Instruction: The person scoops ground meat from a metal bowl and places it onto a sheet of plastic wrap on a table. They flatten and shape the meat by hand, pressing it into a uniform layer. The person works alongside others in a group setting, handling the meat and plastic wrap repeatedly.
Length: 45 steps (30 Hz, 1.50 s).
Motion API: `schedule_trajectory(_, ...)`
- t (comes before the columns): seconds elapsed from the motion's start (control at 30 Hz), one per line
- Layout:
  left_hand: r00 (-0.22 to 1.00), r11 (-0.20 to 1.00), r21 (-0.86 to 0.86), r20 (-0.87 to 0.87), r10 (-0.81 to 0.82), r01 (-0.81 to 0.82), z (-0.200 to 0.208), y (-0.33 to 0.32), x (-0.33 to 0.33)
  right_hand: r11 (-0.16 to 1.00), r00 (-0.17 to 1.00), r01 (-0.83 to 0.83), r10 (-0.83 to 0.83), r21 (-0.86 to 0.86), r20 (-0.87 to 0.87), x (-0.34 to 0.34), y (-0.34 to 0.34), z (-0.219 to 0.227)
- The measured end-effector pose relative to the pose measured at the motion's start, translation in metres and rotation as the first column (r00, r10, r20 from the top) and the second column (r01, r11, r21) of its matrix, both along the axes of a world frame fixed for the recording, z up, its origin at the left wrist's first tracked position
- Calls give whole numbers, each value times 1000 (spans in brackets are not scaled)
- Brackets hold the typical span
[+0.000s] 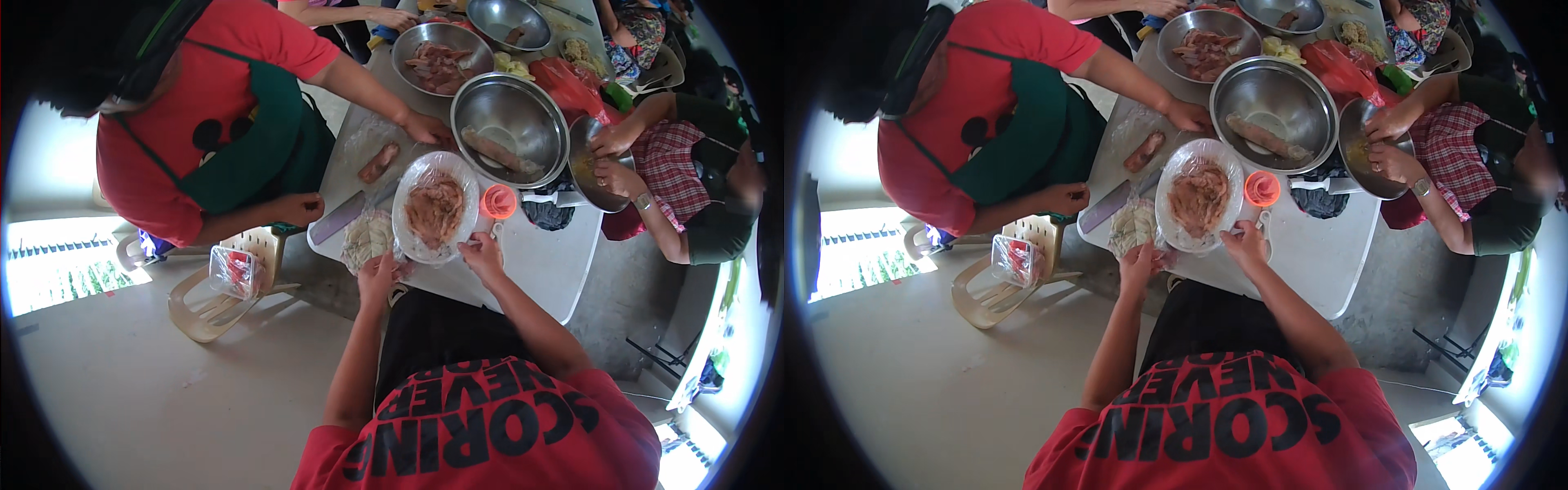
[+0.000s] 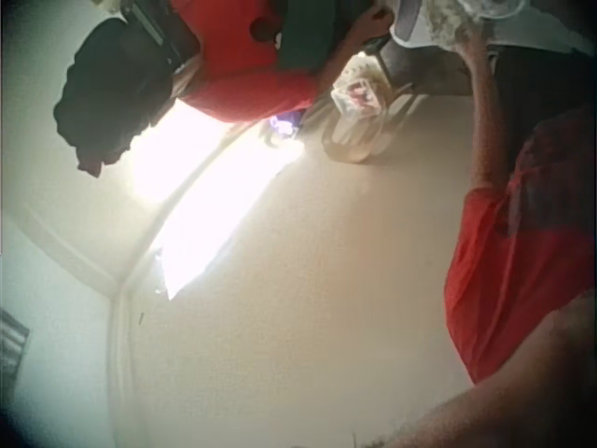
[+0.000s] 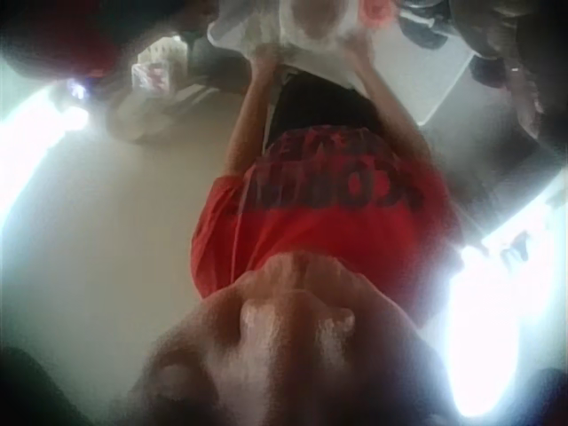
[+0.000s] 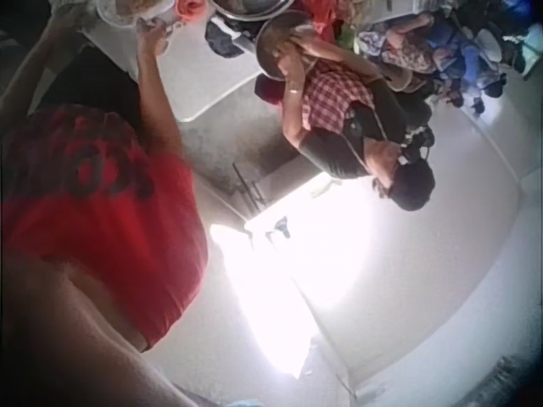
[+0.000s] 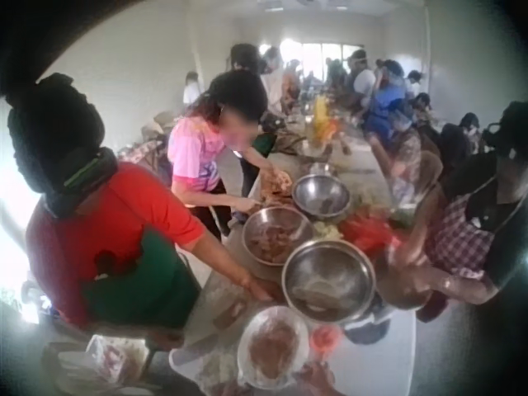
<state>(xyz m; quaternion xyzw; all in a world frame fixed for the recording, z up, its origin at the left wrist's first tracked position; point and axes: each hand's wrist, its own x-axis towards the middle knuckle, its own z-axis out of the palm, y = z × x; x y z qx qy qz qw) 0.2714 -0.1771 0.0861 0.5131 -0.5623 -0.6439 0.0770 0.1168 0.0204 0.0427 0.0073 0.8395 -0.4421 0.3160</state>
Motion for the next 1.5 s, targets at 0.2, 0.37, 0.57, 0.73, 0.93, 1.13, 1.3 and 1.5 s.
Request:
schedule_trajectory(0.2,989,987,77,-23,146,-144,-9,5,-40,989,972,121,-100,-85,212,-5,-13,-4)
schedule_trajectory(0.37,973,937,311,-114,202,-158,-9,-8,-31,980,979,179,-170,-87,109,1,-7,-12)
schedule_trajectory(0.57,965,872,472,-145,219,-127,27,-7,-38,991,835,-43,104,-124,540,12,6,49)
schedule_trajectory(0.73,980,805,593,-157,125,-8,43,-16,-50,916,683,156,169,-368,711,43,-24,77)
schedule_trajectory(0.93,983,686,711,-184,-27,152,52,-32,-55,283,366,891,15,-355,930,77,-79,65)
schedule_trajectory(1.13,947,613,730,-156,-283,303,49,-63,-40,-32,226,968,-311,-247,923,78,-115,43)
schedule_trajectory(1.3,912,604,713,-121,-393,355,46,-82,-38,-77,259,945,-422,-319,869,83,-128,48)
schedule_trajectory(1.5,852,603,661,-108,-512,446,39,-96,-43,3,265,954,-473,-299,841,86,-129,43)
